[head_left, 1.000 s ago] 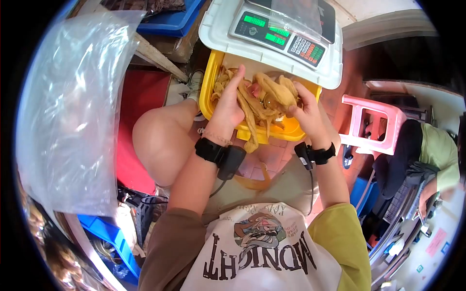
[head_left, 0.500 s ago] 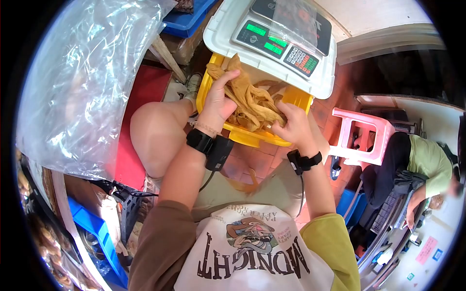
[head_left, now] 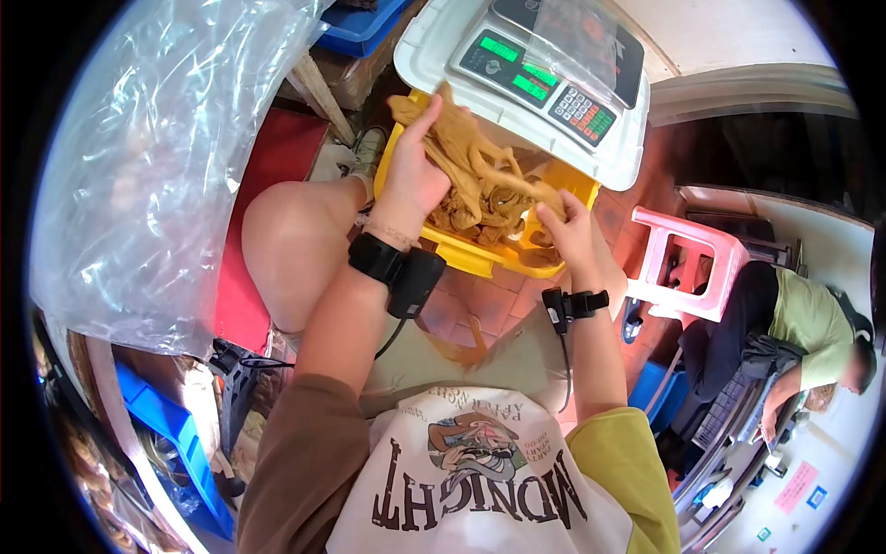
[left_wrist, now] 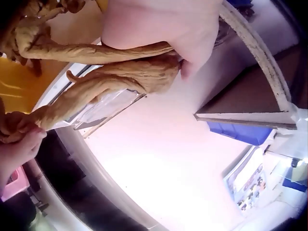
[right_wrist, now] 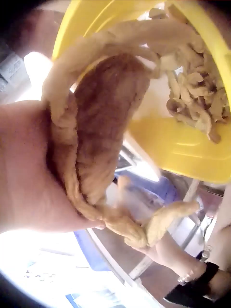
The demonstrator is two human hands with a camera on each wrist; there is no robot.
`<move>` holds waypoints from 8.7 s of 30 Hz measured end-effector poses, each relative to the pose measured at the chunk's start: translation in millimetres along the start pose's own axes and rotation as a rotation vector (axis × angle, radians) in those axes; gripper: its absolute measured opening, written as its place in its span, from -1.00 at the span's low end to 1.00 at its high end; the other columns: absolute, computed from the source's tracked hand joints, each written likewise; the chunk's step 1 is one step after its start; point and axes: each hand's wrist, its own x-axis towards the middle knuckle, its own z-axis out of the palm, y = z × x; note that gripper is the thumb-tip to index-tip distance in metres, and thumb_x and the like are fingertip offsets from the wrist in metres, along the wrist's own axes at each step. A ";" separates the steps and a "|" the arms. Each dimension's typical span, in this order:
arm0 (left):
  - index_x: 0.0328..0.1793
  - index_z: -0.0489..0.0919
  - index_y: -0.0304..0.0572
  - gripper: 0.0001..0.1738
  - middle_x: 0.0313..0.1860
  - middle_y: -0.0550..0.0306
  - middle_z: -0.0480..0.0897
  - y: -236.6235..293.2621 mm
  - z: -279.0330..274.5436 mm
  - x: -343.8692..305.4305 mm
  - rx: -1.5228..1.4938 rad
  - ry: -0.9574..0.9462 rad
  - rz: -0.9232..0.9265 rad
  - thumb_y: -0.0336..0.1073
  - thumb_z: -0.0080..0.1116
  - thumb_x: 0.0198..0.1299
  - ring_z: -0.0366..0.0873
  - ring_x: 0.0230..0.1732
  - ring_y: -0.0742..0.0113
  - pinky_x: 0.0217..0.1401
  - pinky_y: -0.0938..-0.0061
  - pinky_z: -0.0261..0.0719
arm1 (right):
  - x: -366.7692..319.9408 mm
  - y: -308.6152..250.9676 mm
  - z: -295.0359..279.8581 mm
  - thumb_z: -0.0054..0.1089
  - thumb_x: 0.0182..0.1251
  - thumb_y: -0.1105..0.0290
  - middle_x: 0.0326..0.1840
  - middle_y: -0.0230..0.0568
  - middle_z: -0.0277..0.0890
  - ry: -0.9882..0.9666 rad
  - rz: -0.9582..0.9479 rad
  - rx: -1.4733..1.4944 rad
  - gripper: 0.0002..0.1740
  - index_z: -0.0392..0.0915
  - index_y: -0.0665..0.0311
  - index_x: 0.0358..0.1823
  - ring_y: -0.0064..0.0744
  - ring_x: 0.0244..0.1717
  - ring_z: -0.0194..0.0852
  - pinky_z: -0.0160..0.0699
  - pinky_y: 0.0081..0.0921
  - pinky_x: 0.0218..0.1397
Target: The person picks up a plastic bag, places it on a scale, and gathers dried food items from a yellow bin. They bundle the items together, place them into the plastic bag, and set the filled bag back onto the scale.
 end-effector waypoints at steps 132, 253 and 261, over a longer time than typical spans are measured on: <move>0.10 0.45 -0.28 -0.60 -0.04 0.10 0.57 -3.3 23.7 -52.2 0.473 -0.284 -0.174 -0.47 0.24 0.11 0.55 -0.01 0.34 0.05 0.45 0.54 | -14.6 -72.6 80.2 -0.21 0.33 0.40 0.24 -0.08 0.30 0.147 -0.044 0.395 -0.47 0.16 0.40 0.32 -0.33 0.22 0.30 0.24 -0.43 0.30; 0.16 0.37 0.00 -0.55 -0.02 0.33 0.54 -17.7 64.4 -198.7 0.286 -0.756 0.403 -0.37 0.25 0.17 0.42 0.12 0.28 0.33 0.04 0.26 | -157.3 -134.9 47.0 0.45 -0.05 0.34 -0.24 -0.10 0.56 0.181 -0.600 0.073 -0.63 0.58 0.34 -0.21 -0.06 -0.16 0.49 0.49 -0.34 -0.12; 0.15 0.34 -0.25 -0.64 0.10 0.00 0.50 -29.0 75.3 -200.8 0.787 -0.216 0.739 -0.47 0.13 0.26 0.47 0.09 0.25 0.23 0.34 0.43 | -155.9 -143.2 15.2 0.38 -0.03 0.32 -0.36 -0.17 0.46 0.364 -0.758 -0.439 -0.71 0.54 0.27 -0.29 -0.11 -0.23 0.41 0.44 -0.27 -0.23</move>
